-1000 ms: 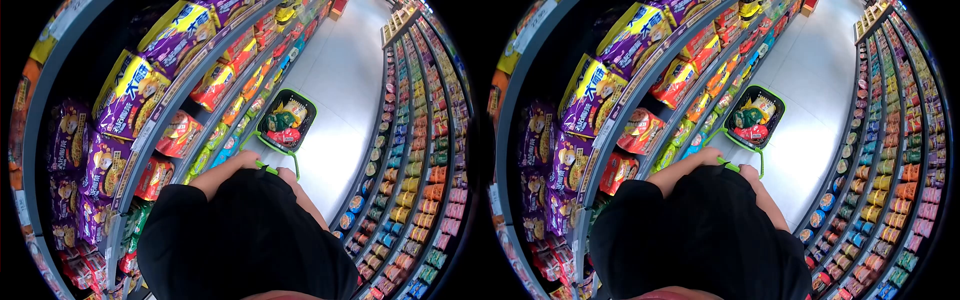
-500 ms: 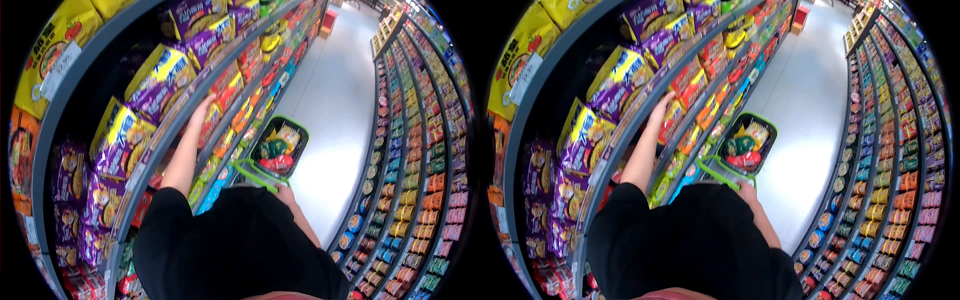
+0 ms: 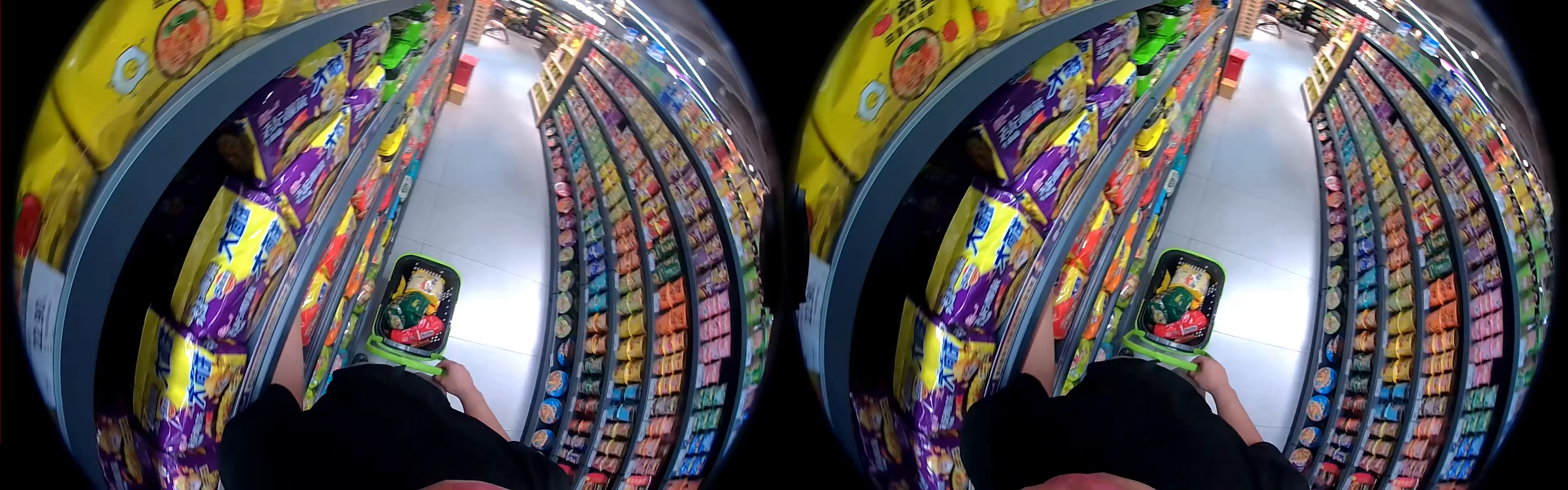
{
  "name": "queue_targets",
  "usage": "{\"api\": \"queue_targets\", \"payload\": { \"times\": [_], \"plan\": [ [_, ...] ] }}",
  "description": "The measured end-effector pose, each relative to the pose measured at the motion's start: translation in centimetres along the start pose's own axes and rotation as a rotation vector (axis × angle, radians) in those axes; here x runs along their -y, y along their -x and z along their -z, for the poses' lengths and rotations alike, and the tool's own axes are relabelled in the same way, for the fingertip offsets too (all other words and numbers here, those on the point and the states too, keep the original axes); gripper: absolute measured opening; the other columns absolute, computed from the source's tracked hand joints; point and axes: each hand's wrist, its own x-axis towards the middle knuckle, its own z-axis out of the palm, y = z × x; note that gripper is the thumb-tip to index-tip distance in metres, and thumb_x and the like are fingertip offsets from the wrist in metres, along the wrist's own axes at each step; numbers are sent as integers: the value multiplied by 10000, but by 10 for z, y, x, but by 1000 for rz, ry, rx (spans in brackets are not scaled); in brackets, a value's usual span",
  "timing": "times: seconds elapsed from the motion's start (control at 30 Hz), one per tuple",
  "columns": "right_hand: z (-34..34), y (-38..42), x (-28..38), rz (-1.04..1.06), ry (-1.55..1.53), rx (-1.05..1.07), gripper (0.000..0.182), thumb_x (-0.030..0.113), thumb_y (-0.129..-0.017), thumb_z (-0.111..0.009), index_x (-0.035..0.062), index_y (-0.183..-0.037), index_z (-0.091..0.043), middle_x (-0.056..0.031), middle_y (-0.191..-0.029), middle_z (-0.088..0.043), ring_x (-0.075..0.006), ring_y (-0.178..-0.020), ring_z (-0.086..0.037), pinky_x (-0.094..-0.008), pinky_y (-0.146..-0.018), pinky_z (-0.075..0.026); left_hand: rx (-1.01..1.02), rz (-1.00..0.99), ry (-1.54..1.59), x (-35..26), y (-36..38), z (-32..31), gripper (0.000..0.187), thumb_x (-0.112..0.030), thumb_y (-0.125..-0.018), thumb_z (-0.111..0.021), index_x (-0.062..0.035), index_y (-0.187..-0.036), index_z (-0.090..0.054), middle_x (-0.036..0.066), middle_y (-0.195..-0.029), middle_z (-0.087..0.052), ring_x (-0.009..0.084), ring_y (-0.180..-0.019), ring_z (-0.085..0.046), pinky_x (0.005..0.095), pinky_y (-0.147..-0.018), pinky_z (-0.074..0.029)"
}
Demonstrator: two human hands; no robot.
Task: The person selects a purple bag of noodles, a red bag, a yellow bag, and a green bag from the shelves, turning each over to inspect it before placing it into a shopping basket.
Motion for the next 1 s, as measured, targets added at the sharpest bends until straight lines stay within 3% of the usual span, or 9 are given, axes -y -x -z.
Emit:
{"api": "queue_targets", "payload": {
  "times": [0.17, 0.3, 0.53, 0.73, 0.8, 0.9, 1.0],
  "plan": [
    [4, -19, -5, 134, 30, 158, 436, 303, -792, -759, 91, -1170, -713, -190, -1083, -738, -362, -1027, -700, -434, -924, -549, -23, 3, 6, 9, 8, 0, 583, -322, -904, -783, 1, -1354, -602, 103, -1334, -625, 227, -1225, -574, 358, -1051, -442],
    [25, -39, 1, 192, 66, 323, 498, 258, -814, -735, 97, -1278, -658, -156, -1110, -746, -344, -1039, -706, -415, -927, -552, -34, 2, 15, 9, 17, -3, 561, -313, -912, -775, 3, -1344, -608, 102, -1323, -632, 229, -1217, -579, 357, -1048, -442],
    [56, -58, 10, 194, -64, 328, 521, 205, -810, -741, 73, -1303, -638, -157, -1158, -731, -318, -1070, -701, -403, -936, -550, 2, -1, 28, 15, 30, -10, 522, -297, -925, -762, 6, -1326, -620, 101, -1304, -643, 234, -1202, -588, 356, -1044, -441],
    [37, -67, 6, 307, -77, 363, 534, 213, -790, -760, 20, -1274, -645, -161, -1057, -724, -321, -982, -695, -418, -851, -543, 129, 11, 56, 30, 32, -31, 495, -286, -934, -752, 8, -1313, -629, 99, -1290, -652, 237, -1192, -594, 356, -1041, -441],
    [38, -64, 11, 293, -83, 362, 513, 188, -801, -752, 24, -1275, -641, -161, -1070, -723, -323, -999, -695, -417, -871, -544, 351, -25, 80, 44, 31, -36, 412, -214, -982, -682, 43, -1297, -621, 113, -1285, -658, 248, -1172, -607, 366, -1044, -438],
    [35, -64, 11, 283, -96, 368, 491, 160, -811, -748, 27, -1271, -641, -164, -1088, -721, -325, -1020, -694, -415, -893, -542, 412, -82, 46, 31, 39, -36, 368, -176, -1004, -634, 51, -1293, -617, 124, -1292, -661, 249, -1165, -615, 369, -1035, -441],
    [32, -63, 7, 281, -85, 369, 487, 173, -819, -744, 25, -1271, -642, -170, -1099, -718, -331, -1039, -689, -415, -899, -539, 359, -35, 48, 14, 51, -37, 378, -183, -1002, -634, 66, -1286, -616, 111, -1269, -669, 236, -1143, -618, 365, -1024, -444]
  ]
}}
